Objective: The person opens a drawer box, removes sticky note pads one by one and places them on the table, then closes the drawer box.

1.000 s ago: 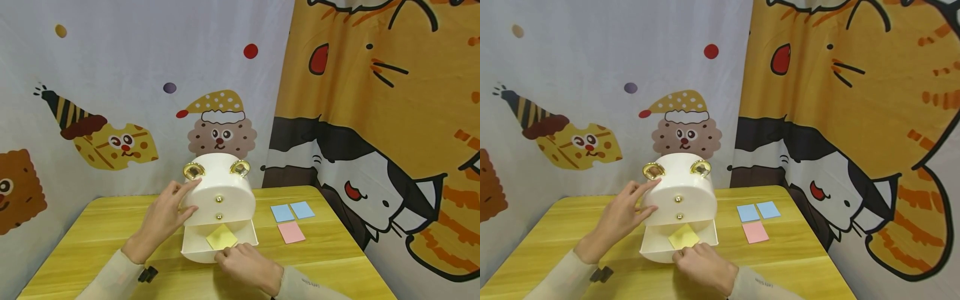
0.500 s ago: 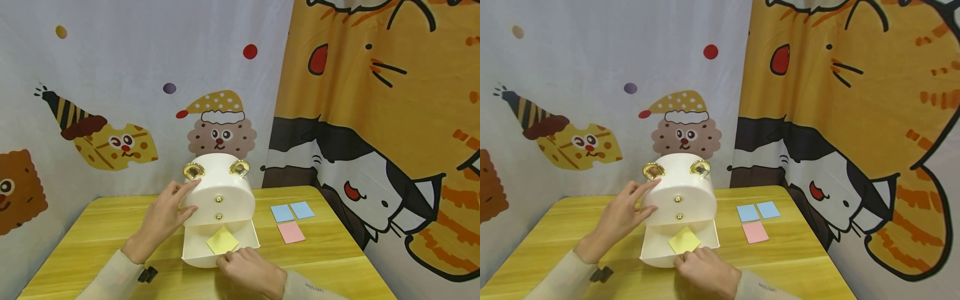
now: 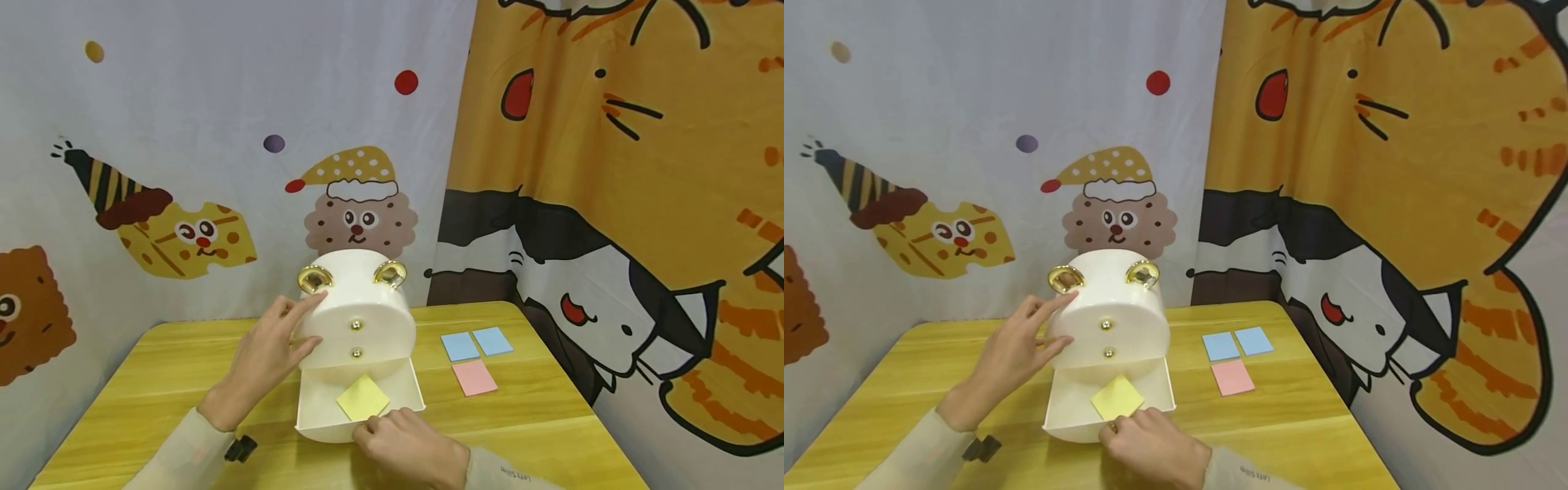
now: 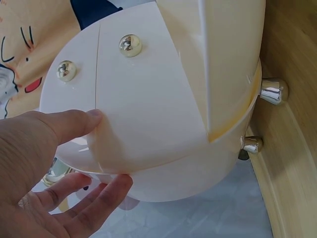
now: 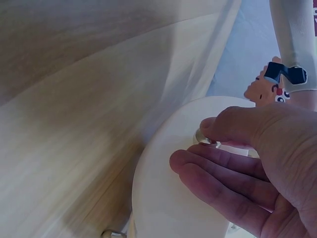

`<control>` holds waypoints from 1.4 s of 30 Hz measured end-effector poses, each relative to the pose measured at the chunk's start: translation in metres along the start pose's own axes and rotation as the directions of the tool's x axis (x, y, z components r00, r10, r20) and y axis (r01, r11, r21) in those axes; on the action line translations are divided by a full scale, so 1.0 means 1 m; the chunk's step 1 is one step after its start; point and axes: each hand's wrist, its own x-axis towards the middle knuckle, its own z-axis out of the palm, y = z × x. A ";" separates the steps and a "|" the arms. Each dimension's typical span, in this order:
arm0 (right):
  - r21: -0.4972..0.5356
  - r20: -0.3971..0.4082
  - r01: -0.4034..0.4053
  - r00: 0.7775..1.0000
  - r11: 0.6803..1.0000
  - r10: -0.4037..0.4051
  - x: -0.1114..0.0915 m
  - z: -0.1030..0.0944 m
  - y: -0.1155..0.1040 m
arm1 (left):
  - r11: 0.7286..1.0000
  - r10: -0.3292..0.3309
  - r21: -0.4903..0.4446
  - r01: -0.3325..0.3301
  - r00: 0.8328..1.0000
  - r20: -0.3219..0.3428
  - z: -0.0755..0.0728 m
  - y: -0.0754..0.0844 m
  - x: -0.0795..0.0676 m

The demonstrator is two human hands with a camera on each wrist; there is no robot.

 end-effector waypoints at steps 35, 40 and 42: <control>-0.092 0.037 0.098 0.995 0.991 -0.095 -0.007 -0.013 -0.012 | 1.000 -0.006 -0.009 0.006 1.000 -0.009 -0.001 0.003 0.001; -0.054 0.045 0.121 0.992 0.991 -0.119 -0.006 -0.013 -0.012 | 1.000 -0.005 -0.004 0.005 1.000 -0.023 -0.001 0.004 -0.001; -0.038 0.050 0.128 0.991 0.991 -0.126 -0.006 -0.013 -0.011 | 1.000 -0.001 -0.003 0.001 1.000 -0.030 -0.002 0.004 -0.001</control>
